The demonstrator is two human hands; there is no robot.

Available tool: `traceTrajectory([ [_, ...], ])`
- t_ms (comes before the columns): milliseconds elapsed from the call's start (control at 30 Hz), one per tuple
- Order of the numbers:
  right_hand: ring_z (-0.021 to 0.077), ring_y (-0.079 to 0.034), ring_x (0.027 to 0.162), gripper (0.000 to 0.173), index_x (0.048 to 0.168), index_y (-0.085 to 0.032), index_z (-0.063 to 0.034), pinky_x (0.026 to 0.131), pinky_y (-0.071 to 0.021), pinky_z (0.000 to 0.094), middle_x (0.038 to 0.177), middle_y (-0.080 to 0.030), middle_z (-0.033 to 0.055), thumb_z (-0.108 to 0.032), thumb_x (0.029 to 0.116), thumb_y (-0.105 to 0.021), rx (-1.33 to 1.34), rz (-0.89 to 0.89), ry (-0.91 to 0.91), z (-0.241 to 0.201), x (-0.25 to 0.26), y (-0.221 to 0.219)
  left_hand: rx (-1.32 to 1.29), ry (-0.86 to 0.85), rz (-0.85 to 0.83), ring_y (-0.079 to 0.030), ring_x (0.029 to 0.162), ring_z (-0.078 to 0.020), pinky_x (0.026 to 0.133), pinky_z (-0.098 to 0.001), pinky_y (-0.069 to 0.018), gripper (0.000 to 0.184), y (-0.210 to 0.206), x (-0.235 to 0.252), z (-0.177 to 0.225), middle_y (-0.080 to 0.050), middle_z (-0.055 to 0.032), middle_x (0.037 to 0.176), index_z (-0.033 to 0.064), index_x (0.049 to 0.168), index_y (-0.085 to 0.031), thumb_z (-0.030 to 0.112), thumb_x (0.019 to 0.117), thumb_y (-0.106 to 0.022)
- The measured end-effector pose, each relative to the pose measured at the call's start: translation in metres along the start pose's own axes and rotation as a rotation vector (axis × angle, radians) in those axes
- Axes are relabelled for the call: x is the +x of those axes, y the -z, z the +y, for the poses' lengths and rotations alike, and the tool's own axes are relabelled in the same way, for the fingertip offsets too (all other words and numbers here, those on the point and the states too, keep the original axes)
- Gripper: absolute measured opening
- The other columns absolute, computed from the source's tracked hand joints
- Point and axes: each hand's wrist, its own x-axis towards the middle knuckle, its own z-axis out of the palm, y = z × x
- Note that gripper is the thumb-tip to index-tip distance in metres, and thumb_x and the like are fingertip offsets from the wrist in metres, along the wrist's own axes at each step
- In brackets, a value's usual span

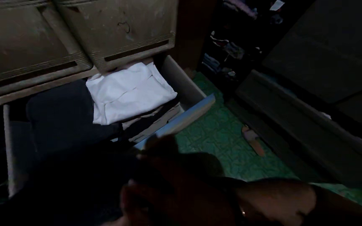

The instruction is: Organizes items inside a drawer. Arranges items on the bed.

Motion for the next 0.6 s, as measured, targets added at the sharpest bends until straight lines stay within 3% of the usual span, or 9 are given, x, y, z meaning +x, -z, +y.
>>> traceTrajectory([
  [67, 0.0332, -0.04, 0.146, 0.113, 0.161, -0.032, -0.0111, 0.118, -0.038, 0.0464, 0.161, -0.035, 0.0235, -0.06, 0.0729, -0.084, -0.04, -0.061, -0.18, 0.006, -0.007, 0.008, -0.154, 0.065, -0.219, -0.057, 0.129, -0.0117, 0.107, -0.0324, -0.0517, 0.083, -0.02, -0.004, 0.025, -0.055, -0.0129, 0.139, -0.0095, 0.148, -0.021, 0.025, 0.0953, -0.074],
  [133, 0.0304, -0.043, 0.143, 0.13, 0.162, -0.024, -0.0053, 0.116, -0.0397, 0.0484, 0.159, -0.038, 0.0196, -0.055, 0.0636, -0.092, 0.019, -0.078, -0.308, 0.024, -0.008, 0.019, -0.175, 0.105, -0.565, -0.048, 0.128, 0.0073, 0.106, -0.0182, -0.0439, 0.07, -0.028, 0.009, 0.051, -0.051, 0.0147, 0.138, 0.0157, 0.148, -0.035, 0.056, 0.0967, -0.061],
  [167, 0.0272, -0.048, 0.139, 0.132, 0.161, -0.024, -0.0034, 0.115, -0.0433, 0.046, 0.155, -0.044, 0.0183, -0.053, 0.0605, -0.094, 0.056, -0.045, -0.353, 0.031, -0.007, 0.025, -0.203, 0.094, -0.689, -0.045, 0.131, 0.0049, 0.108, -0.0204, -0.042, 0.073, -0.031, 0.014, 0.05, -0.047, 0.0152, 0.144, 0.0242, 0.151, -0.037, 0.065, 0.094, -0.059],
  [267, 0.0258, -0.05, 0.137, 0.122, 0.159, -0.029, -0.0007, 0.114, -0.0424, 0.0453, 0.151, -0.05, 0.0186, -0.05, 0.0654, -0.09, 0.014, 0.0, -0.454, 0.045, -0.001, 0.041, -0.204, 0.057, -0.868, -0.042, 0.141, -0.0063, 0.108, -0.0293, -0.0484, 0.094, -0.041, 0.013, 0.038, -0.033, -0.002, 0.162, 0.0195, 0.157, -0.038, 0.075, 0.0849, -0.06],
  [333, 0.0174, -0.051, 0.136, 0.105, 0.158, -0.034, -0.0041, 0.115, -0.0422, 0.0378, 0.149, -0.053, 0.0123, -0.036, 0.0725, -0.086, 0.011, -0.012, -0.531, 0.049, 0.002, 0.048, -0.136, -0.038, -0.921, -0.041, 0.142, -0.0132, 0.108, -0.0319, -0.0475, 0.098, -0.049, 0.014, 0.034, -0.033, -0.0135, 0.16, 0.0115, 0.153, -0.044, 0.078, 0.0833, -0.059],
  [400, 0.0103, -0.057, 0.127, 0.095, 0.155, -0.039, -0.0057, 0.109, -0.0475, 0.0299, 0.141, -0.059, 0.0094, -0.031, 0.0761, -0.085, 0.082, -0.024, -0.591, 0.049, 0.006, 0.059, -0.154, -0.087, -0.968, -0.035, 0.146, -0.0149, 0.118, -0.034, -0.0351, 0.098, -0.054, 0.016, 0.036, -0.035, -0.0156, 0.16, 0.0075, 0.152, -0.046, 0.075, 0.083, -0.063],
  [467, 0.0046, -0.063, 0.112, 0.09, 0.15, -0.046, -0.0133, 0.098, -0.0541, 0.0264, 0.126, -0.066, 0.0025, -0.041, 0.075, -0.088, 0.111, -0.08, -0.654, 0.051, 0.017, 0.069, -0.214, -0.064, -0.975, -0.032, 0.148, -0.018, 0.121, -0.0361, -0.0322, 0.102, -0.056, 0.017, 0.039, -0.034, -0.0169, 0.16, 0.0061, 0.152, -0.047, 0.073, 0.079, -0.069],
  [533, 0.0059, -0.066, 0.103, 0.091, 0.15, -0.048, -0.0217, 0.09, -0.0569, 0.0304, 0.118, -0.068, 0.0002, -0.042, 0.0713, -0.089, 0.081, -0.136, -0.703, 0.053, 0.033, 0.077, -0.24, -0.064, -0.991, -0.029, 0.15, -0.0231, 0.121, -0.0387, -0.0318, 0.106, -0.052, 0.019, 0.039, -0.03, -0.0204, 0.162, 0.0033, 0.153, -0.044, 0.074, 0.0783, -0.069],
  [600, 0.0129, -0.066, 0.1, 0.077, 0.147, -0.054, -0.0193, 0.085, -0.0575, 0.0366, 0.119, -0.067, 0.006, -0.028, 0.0773, -0.086, 0.046, -0.154, -0.656, 0.059, 0.051, 0.084, -0.252, -0.088, -1.018, -0.03, 0.151, -0.0238, 0.121, -0.0364, -0.0326, 0.106, -0.048, 0.026, 0.037, -0.03, -0.0236, 0.162, -0.0027, 0.154, -0.04, 0.071, 0.0826, -0.066],
])
